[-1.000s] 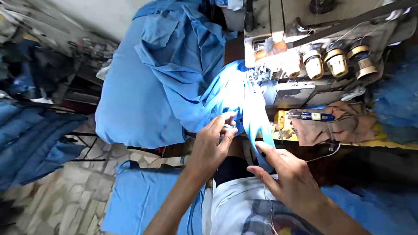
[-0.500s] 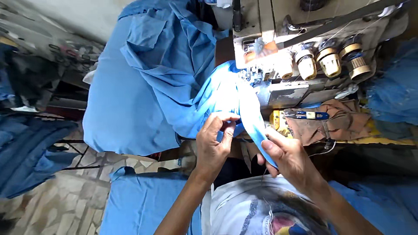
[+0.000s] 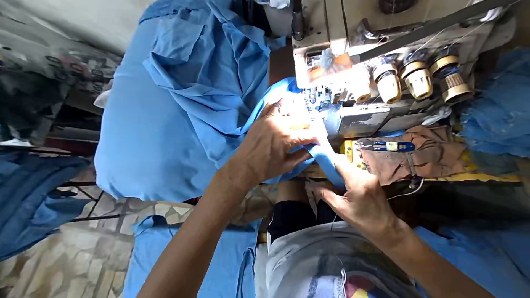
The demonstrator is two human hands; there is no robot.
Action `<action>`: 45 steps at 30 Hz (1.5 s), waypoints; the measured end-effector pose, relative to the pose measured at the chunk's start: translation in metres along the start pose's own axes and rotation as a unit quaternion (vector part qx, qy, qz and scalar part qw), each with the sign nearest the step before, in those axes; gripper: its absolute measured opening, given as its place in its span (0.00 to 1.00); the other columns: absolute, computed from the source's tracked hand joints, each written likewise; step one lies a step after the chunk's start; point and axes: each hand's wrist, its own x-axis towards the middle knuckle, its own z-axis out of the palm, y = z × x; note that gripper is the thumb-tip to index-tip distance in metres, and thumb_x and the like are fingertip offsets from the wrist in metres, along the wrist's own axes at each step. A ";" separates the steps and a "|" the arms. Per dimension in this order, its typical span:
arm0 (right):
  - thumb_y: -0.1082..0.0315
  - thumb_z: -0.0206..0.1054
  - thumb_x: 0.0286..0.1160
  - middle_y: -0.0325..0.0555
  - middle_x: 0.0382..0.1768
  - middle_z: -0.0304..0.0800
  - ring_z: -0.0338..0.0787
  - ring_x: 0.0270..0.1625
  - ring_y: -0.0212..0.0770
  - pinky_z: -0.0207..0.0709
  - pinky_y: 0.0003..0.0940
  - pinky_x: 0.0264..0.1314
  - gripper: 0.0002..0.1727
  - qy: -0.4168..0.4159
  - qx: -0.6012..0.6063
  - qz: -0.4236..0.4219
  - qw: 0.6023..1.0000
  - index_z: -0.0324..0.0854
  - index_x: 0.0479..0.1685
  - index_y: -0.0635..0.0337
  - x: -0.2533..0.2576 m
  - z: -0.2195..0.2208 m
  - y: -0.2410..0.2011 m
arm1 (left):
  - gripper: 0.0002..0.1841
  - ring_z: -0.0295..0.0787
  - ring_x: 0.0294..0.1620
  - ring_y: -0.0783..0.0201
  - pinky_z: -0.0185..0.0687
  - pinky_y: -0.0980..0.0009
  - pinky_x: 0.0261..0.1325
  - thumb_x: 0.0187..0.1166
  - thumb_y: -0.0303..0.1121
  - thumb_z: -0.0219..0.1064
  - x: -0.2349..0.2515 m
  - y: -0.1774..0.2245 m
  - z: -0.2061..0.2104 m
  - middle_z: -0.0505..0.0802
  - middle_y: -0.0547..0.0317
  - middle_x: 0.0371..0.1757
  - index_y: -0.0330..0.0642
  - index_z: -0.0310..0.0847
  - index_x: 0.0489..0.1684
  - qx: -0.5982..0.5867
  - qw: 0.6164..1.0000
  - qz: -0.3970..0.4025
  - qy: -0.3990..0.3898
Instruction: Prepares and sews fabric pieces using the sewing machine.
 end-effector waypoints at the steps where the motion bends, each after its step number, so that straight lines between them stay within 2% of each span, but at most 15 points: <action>1: 0.55 0.69 0.77 0.48 0.26 0.91 0.88 0.26 0.36 0.80 0.27 0.30 0.20 -0.002 0.028 -0.002 1.000 0.89 0.45 0.68 -0.004 0.000 -0.003 | 0.12 0.84 0.56 0.51 0.65 0.50 0.64 0.73 0.41 0.66 0.000 0.002 -0.003 0.96 0.57 0.47 0.52 0.97 0.40 0.001 1.000 -0.003 -0.003; 3: 0.56 0.53 0.93 0.40 0.23 0.87 0.84 0.23 0.24 0.79 0.17 0.27 0.22 -0.033 0.130 0.007 0.991 0.85 0.44 0.67 -0.012 -0.009 -0.010 | 0.16 0.77 0.69 0.46 0.63 0.48 0.71 0.76 0.44 0.65 -0.010 0.009 -0.010 0.91 0.51 0.62 0.50 0.95 0.53 0.011 0.999 -0.050 0.012; 5: 0.53 0.46 0.96 0.39 0.24 0.90 0.87 0.23 0.24 0.82 0.20 0.25 0.27 -0.044 0.120 0.032 0.991 0.83 0.52 0.69 -0.017 -0.011 -0.009 | 0.17 0.75 0.75 0.52 0.61 0.53 0.78 0.75 0.35 0.65 -0.030 0.021 -0.013 0.88 0.50 0.67 0.41 0.90 0.59 -0.066 0.985 -0.141 0.072; 7: 0.41 0.51 0.89 0.47 0.28 0.89 0.86 0.25 0.36 0.80 0.34 0.27 0.36 -0.054 0.033 0.075 0.995 0.82 0.64 0.71 -0.016 0.002 0.000 | 0.15 0.83 0.64 0.67 0.78 0.68 0.68 0.78 0.29 0.62 -0.047 0.039 -0.001 0.89 0.57 0.63 0.39 0.87 0.60 -0.143 0.955 -0.232 0.118; 9: 0.33 0.61 0.76 0.54 0.38 0.90 0.87 0.31 0.43 0.80 0.39 0.33 0.42 -0.042 -0.022 0.085 0.995 0.82 0.63 0.70 -0.004 0.016 0.005 | 0.12 0.88 0.54 0.71 0.86 0.74 0.57 0.79 0.27 0.66 -0.053 0.054 0.018 0.90 0.56 0.56 0.39 0.88 0.57 -0.171 0.940 -0.262 0.133; 12: 0.52 0.78 0.64 0.56 0.43 0.89 0.89 0.31 0.50 0.80 0.46 0.28 0.30 0.019 -0.084 0.056 0.995 0.82 0.57 0.68 0.014 0.031 0.011 | 0.12 0.87 0.61 0.67 0.83 0.74 0.65 0.78 0.25 0.67 -0.049 0.061 0.033 0.89 0.50 0.60 0.38 0.91 0.56 -0.112 0.949 -0.248 0.159; 14: 0.70 0.75 0.63 0.58 0.40 0.91 0.89 0.27 0.52 0.78 0.48 0.23 0.21 0.049 -0.103 0.028 0.993 0.82 0.56 0.68 0.021 0.027 0.015 | 0.11 0.87 0.63 0.65 0.82 0.73 0.68 0.79 0.25 0.67 -0.045 0.056 0.028 0.90 0.49 0.59 0.38 0.91 0.54 -0.085 0.953 -0.238 0.165; 17: 0.68 0.61 0.78 0.46 0.26 0.88 0.84 0.24 0.36 0.75 0.30 0.26 0.12 0.046 -0.037 0.005 0.998 0.88 0.45 0.65 0.018 0.003 0.007 | 0.10 0.87 0.59 0.66 0.80 0.73 0.66 0.78 0.25 0.67 -0.050 0.049 0.022 0.93 0.53 0.52 0.39 0.93 0.50 -0.098 0.953 -0.236 0.162; 19: 0.63 0.53 0.87 0.40 0.19 0.84 0.82 0.22 0.29 0.74 0.23 0.24 0.19 0.037 -0.004 0.009 0.999 0.87 0.35 0.64 0.011 -0.002 0.006 | 0.10 0.87 0.53 0.73 0.83 0.77 0.59 0.77 0.25 0.66 -0.057 0.049 0.028 0.93 0.60 0.49 0.40 0.92 0.49 -0.144 0.940 -0.260 0.167; 24: 0.63 0.57 0.86 0.46 0.29 0.89 0.87 0.38 0.42 0.78 0.35 0.47 0.15 0.026 -0.019 -0.119 0.992 0.88 0.41 0.60 -0.012 0.011 -0.001 | 0.10 0.92 0.41 0.76 0.90 0.77 0.48 0.86 0.30 0.62 -0.064 0.076 0.049 0.95 0.65 0.43 0.37 0.89 0.52 -0.322 0.852 -0.366 0.191; 27: 0.66 0.62 0.82 0.44 0.26 0.89 0.86 0.36 0.42 0.75 0.34 0.44 0.11 0.011 -0.018 -0.155 0.988 0.91 0.42 0.60 -0.024 0.027 -0.004 | 0.12 0.91 0.37 0.77 0.89 0.77 0.47 0.88 0.32 0.59 -0.062 0.086 0.051 0.94 0.68 0.34 0.40 0.89 0.41 -0.400 0.781 -0.437 0.199; 33: 0.66 0.61 0.82 0.43 0.25 0.87 0.85 0.36 0.41 0.74 0.36 0.55 0.11 0.036 -0.025 -0.199 0.979 0.88 0.39 0.59 -0.011 0.031 0.004 | 0.14 0.93 0.39 0.69 0.88 0.75 0.48 0.90 0.29 0.56 -0.033 0.078 0.028 0.96 0.54 0.38 0.36 0.89 0.44 -0.598 0.572 -0.525 0.197; 37: 0.66 0.64 0.80 0.48 0.35 0.92 0.90 0.46 0.45 0.79 0.40 0.58 0.10 0.064 0.013 -0.252 0.965 0.90 0.41 0.60 0.053 0.030 0.016 | 0.18 0.91 0.50 0.75 0.88 0.76 0.56 0.95 0.40 0.45 0.002 0.063 -0.036 0.94 0.70 0.48 0.53 0.85 0.47 -0.608 0.596 -0.406 0.333; 41: 0.66 0.63 0.83 0.61 0.60 0.90 0.87 0.69 0.53 0.77 0.40 0.75 0.14 0.051 0.068 -0.289 0.954 0.89 0.51 0.69 0.108 0.034 0.021 | 0.21 0.96 0.49 0.68 0.91 0.70 0.57 0.96 0.37 0.39 0.022 0.038 -0.085 0.96 0.63 0.42 0.47 0.84 0.49 -0.611 0.506 -0.325 0.516; 45: 0.66 0.61 0.85 0.62 0.61 0.90 0.86 0.71 0.51 0.76 0.39 0.76 0.14 0.028 0.135 -0.309 0.941 0.88 0.45 0.69 0.114 0.038 0.020 | 0.24 0.94 0.39 0.71 0.91 0.75 0.50 0.97 0.41 0.37 0.007 0.031 -0.081 0.93 0.66 0.33 0.50 0.80 0.37 -0.641 0.475 -0.318 0.512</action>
